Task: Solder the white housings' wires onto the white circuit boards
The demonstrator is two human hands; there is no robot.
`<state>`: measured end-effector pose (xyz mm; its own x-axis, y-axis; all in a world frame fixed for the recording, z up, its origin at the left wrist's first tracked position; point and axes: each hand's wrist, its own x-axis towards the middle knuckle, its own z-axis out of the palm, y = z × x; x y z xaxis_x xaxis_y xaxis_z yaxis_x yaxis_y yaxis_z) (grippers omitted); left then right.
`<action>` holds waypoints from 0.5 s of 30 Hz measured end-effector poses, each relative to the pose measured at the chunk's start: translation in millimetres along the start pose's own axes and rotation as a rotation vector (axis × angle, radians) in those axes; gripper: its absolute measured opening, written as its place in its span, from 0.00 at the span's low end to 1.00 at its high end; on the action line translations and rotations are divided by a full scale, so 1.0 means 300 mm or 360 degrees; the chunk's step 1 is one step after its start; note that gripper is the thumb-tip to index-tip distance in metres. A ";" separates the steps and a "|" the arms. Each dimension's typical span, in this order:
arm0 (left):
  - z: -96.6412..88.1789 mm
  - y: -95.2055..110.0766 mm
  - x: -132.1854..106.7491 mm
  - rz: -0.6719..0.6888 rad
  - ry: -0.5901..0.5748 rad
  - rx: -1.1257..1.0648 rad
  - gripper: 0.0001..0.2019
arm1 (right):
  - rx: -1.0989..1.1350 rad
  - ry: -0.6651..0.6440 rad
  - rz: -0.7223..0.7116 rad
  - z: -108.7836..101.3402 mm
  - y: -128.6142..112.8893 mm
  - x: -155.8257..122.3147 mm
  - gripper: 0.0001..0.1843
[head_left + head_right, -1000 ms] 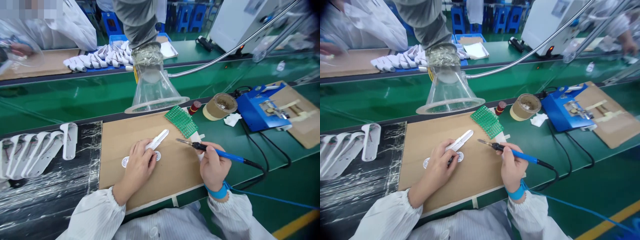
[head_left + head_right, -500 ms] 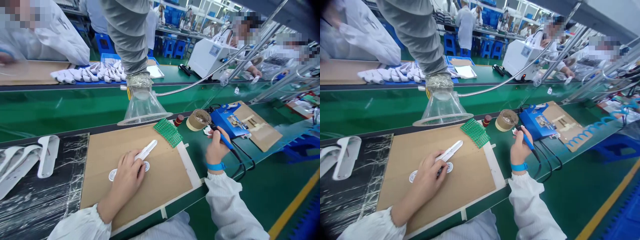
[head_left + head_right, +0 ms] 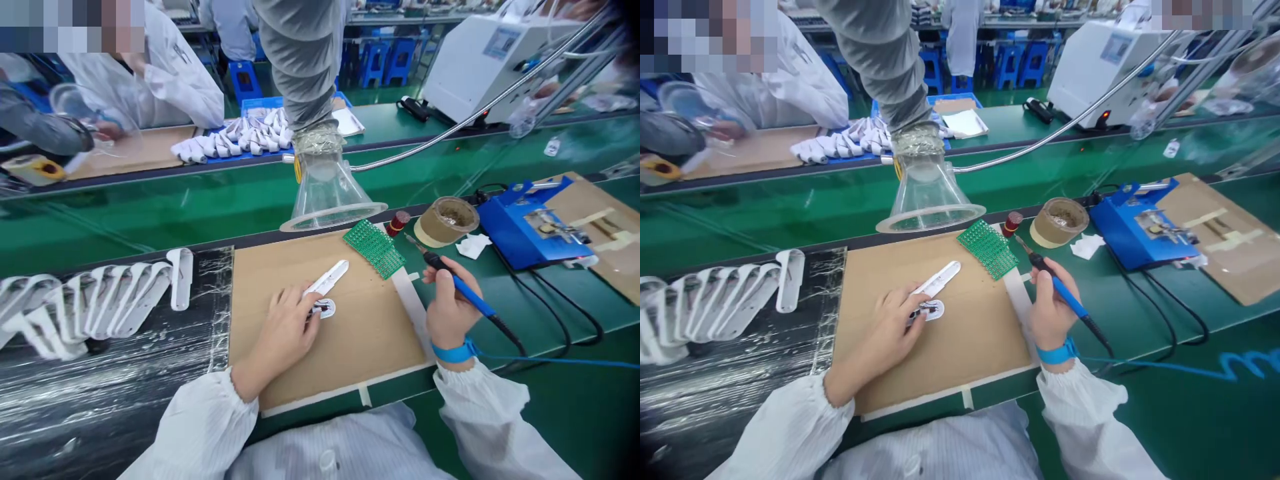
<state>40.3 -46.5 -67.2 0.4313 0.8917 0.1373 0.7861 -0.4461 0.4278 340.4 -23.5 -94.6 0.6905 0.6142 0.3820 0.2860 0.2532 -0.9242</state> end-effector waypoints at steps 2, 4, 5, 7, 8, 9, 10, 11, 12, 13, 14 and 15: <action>-0.014 -0.007 -0.013 0.0003 -0.0034 -0.0009 0.17 | -0.0022 -0.0023 0.0041 0.001 0.003 -0.011 0.19; -0.025 -0.027 -0.018 -0.0019 -0.0038 -0.0098 0.19 | -0.0025 -0.0023 0.0051 -0.002 0.014 -0.015 0.19; -0.033 -0.046 -0.015 -0.0058 -0.0036 -0.0164 0.19 | -0.0027 -0.0035 0.0061 -0.004 0.021 -0.015 0.20; -0.059 -0.107 0.011 -0.0222 0.0000 -0.0306 0.18 | -0.0019 -0.0051 0.0091 -0.007 0.036 -0.016 0.20; -0.082 -0.148 0.033 -0.0326 0.0043 -0.0352 0.17 | -0.0013 -0.0066 0.0108 -0.009 0.042 -0.016 0.21; -0.112 -0.195 0.061 -0.0442 0.0113 -0.0385 0.16 | -0.0005 -0.0081 0.0126 -0.010 0.046 -0.018 0.21; -0.148 -0.246 0.094 -0.0530 0.0200 -0.0377 0.15 | 0.0003 -0.0087 0.0149 -0.011 0.049 -0.019 0.21; -0.190 -0.299 0.130 -0.0587 0.0290 -0.0349 0.15 | 0.0006 -0.0097 0.0174 -0.013 0.050 -0.020 0.22; -0.234 -0.350 0.166 -0.0640 0.0390 -0.0318 0.15 | 0.0004 -0.0104 0.0199 -0.014 0.051 -0.021 0.22; -0.276 -0.397 0.200 -0.0690 0.0493 -0.0293 0.16 | -0.0002 -0.0103 0.0221 -0.015 0.051 -0.022 0.23; -0.313 -0.437 0.229 -0.0735 0.0601 -0.0268 0.18 | -0.0008 -0.0101 0.0239 -0.017 0.051 -0.023 0.23; -0.341 -0.468 0.250 -0.0769 0.0695 -0.0245 0.19 | -0.0013 -0.0097 0.0251 -0.018 0.051 -0.023 0.24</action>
<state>-83.1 90.9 -25.6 -0.1978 0.9521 0.2333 0.7597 -0.0016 0.6503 343.6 -27.9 -111.3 0.6856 0.6903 0.2312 0.1829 0.1441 -0.9725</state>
